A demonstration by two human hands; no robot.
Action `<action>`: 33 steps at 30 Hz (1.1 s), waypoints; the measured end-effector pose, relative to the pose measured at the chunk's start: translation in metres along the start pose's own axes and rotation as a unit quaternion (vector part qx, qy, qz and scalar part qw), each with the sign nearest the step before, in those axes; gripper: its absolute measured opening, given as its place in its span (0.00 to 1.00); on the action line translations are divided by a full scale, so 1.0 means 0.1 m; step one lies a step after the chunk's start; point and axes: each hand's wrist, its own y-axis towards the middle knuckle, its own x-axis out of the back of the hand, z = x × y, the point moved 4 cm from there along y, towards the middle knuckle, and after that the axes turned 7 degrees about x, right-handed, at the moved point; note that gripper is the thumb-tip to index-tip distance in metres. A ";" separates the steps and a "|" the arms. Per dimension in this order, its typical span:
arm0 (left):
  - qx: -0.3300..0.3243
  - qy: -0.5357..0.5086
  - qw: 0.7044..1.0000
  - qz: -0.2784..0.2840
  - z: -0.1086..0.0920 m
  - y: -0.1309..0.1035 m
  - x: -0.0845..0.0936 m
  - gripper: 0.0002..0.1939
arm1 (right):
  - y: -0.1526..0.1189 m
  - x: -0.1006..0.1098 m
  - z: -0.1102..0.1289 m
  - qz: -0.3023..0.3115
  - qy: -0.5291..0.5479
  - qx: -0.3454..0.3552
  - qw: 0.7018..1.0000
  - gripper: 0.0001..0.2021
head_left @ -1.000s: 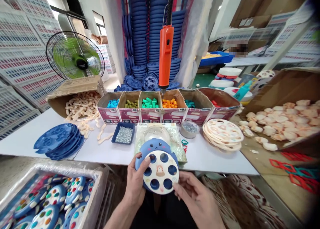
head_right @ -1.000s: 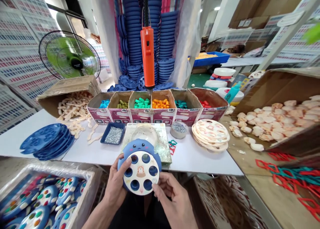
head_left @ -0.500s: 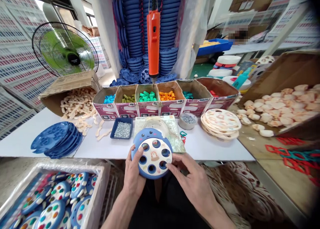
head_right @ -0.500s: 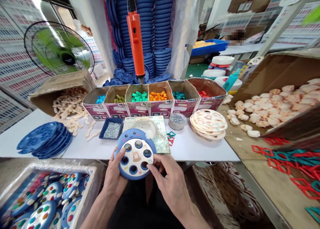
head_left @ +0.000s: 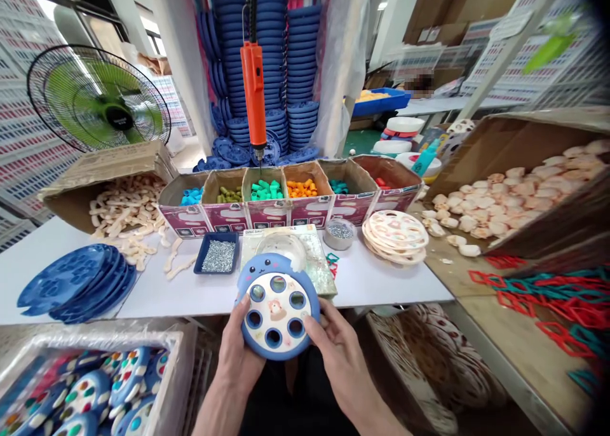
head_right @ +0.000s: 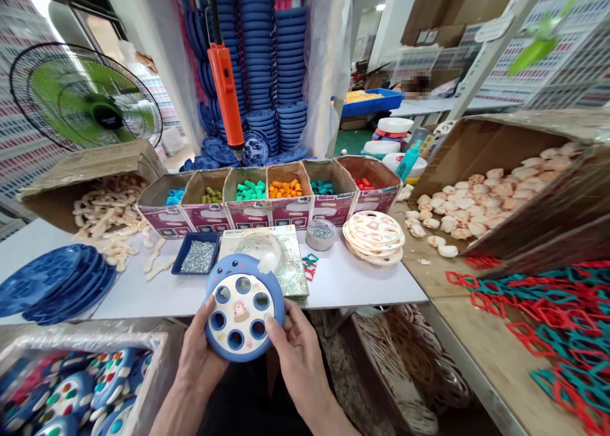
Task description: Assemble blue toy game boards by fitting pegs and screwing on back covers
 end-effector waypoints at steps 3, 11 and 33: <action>-0.013 0.015 1.000 0.001 0.00 0.00 0.05 0.29 | 0.01 0.05 0.00 0.011 0.014 -0.014 1.000 0.23; 0.003 0.109 0.994 0.017 0.05 -0.07 0.18 0.31 | 0.15 0.04 0.24 -0.008 -0.041 0.020 0.999 0.28; 0.013 0.251 0.964 0.086 0.10 -0.21 0.05 0.21 | 0.12 0.15 0.13 -0.010 -0.177 0.019 0.984 0.26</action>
